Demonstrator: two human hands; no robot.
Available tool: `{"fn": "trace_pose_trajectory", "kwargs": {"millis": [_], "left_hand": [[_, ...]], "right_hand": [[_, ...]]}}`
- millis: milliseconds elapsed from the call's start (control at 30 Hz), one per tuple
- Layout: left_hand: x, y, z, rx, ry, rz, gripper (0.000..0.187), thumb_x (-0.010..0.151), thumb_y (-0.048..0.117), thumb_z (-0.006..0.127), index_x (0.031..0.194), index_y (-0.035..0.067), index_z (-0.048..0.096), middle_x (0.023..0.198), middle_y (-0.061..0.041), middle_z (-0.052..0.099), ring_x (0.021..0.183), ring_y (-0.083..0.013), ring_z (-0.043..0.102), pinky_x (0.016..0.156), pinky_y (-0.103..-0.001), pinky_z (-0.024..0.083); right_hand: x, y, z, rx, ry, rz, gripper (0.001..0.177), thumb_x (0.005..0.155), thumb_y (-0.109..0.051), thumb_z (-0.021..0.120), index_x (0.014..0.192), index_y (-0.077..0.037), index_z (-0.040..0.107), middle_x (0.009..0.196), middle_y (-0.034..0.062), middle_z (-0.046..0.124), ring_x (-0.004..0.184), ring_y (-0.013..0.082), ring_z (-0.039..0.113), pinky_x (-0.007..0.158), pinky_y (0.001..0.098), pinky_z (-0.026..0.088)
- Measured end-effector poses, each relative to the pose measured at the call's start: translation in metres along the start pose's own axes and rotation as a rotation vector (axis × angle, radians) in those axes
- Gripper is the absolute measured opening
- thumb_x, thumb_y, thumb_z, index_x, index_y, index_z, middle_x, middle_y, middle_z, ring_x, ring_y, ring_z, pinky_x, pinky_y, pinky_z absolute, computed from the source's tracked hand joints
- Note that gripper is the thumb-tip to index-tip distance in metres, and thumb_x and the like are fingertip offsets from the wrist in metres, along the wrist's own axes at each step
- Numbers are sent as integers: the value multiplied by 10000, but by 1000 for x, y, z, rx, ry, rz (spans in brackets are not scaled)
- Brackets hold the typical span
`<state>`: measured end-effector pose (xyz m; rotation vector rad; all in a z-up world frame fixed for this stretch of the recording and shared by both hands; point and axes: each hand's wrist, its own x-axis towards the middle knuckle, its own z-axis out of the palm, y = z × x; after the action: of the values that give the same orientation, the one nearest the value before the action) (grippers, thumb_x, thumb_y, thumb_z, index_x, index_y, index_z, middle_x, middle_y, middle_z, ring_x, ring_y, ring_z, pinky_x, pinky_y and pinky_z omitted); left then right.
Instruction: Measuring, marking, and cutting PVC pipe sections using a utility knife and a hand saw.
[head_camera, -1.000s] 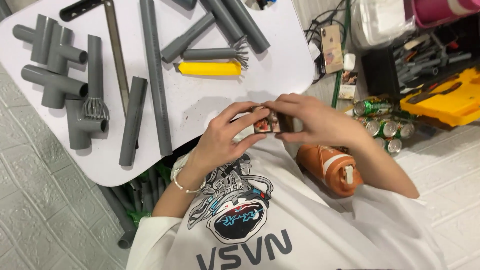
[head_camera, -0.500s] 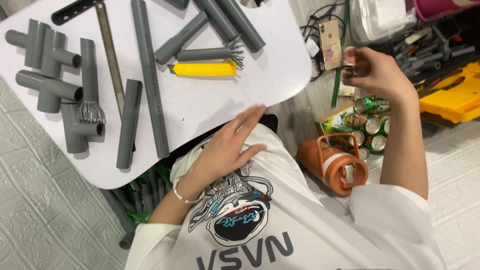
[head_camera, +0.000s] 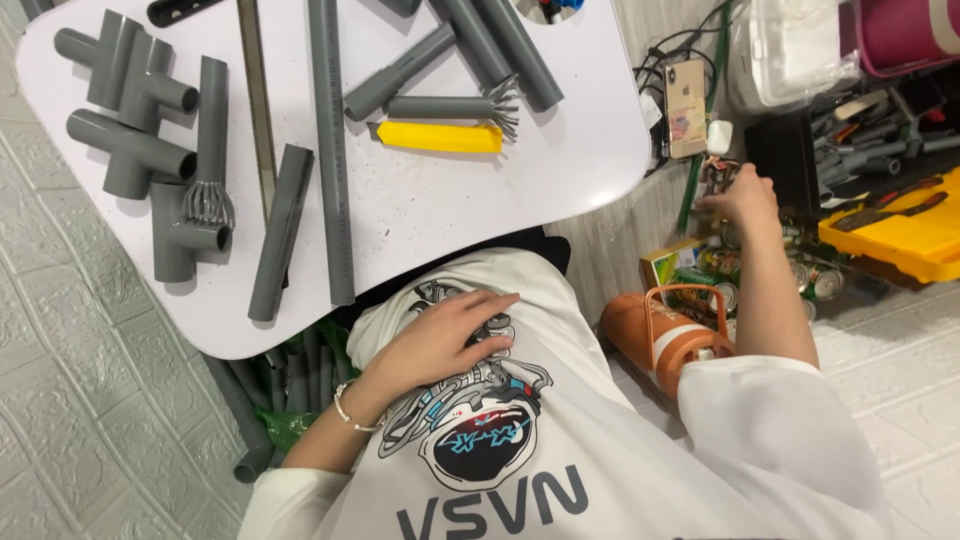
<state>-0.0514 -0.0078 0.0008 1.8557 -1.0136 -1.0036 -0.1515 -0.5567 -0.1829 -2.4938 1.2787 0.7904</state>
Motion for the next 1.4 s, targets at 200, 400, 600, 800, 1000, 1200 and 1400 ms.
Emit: {"fn": "trace_pose_trajectory", "kwargs": {"millis": [200, 400, 600, 800, 1000, 1200, 1400], "left_hand": [[-7, 1, -9, 16, 40, 10, 504, 1011, 337, 599, 1440, 72, 603, 1329, -155, 676, 1098, -304, 704, 952, -401, 548], [-23, -4, -23, 2, 89, 44, 467, 1041, 335, 573, 1417, 59, 598, 1247, -197, 681, 1096, -410, 678, 942, -497, 542], [-49, -27, -26, 117, 247, -32, 339, 1077, 433, 510, 1175, 148, 666, 1013, -127, 711, 965, -419, 716, 811, -543, 578], [-74, -44, -60, 404, 772, -171, 168, 1019, 331, 657, 1014, 173, 713, 819, -11, 675, 772, -253, 717, 663, -359, 583], [-81, -90, -72, 785, 1050, -481, 473, 972, 482, 754, 1284, 137, 671, 1014, -44, 567, 901, -269, 645, 700, -399, 550], [-86, -82, -79, 637, 1058, -458, 341, 985, 332, 775, 1190, 67, 709, 924, -82, 615, 804, -296, 702, 660, -408, 566], [-96, -74, -79, -102, 1124, -119, 304, 1073, 247, 659, 1302, 47, 655, 950, -157, 733, 873, -332, 761, 737, -429, 619]], "right_hand": [[-15, -33, 9, -215, -104, -75, 832, 704, -474, 954, 1306, 10, 644, 1092, 242, 776, 950, 405, 753, 792, 500, 587], [-36, -58, 60, -525, -179, -289, 783, 763, -554, 862, 1328, -57, 642, 1055, 242, 808, 1009, 416, 776, 829, 549, 604], [-104, -110, -15, -549, -211, -396, 735, 944, -610, 668, 1331, 12, 726, 1206, 371, 779, 1183, 530, 728, 944, 647, 567], [-225, -211, -87, -266, -636, -790, 444, 967, -393, 668, 1192, -30, 790, 616, 123, 728, 517, 209, 603, 560, 315, 496], [-266, -279, -90, -162, 53, -1260, 254, 976, -308, 737, 1182, -164, 774, 659, 54, 660, 671, 267, 666, 664, 371, 559], [-271, -334, -65, -280, 783, -1362, 294, 1022, -271, 847, 1277, -135, 796, 825, -3, 658, 797, 159, 703, 689, 248, 591], [-242, -339, -41, -505, 1021, -1221, 348, 960, -420, 826, 1214, -201, 736, 923, -40, 604, 893, 131, 677, 646, 242, 591]]}}
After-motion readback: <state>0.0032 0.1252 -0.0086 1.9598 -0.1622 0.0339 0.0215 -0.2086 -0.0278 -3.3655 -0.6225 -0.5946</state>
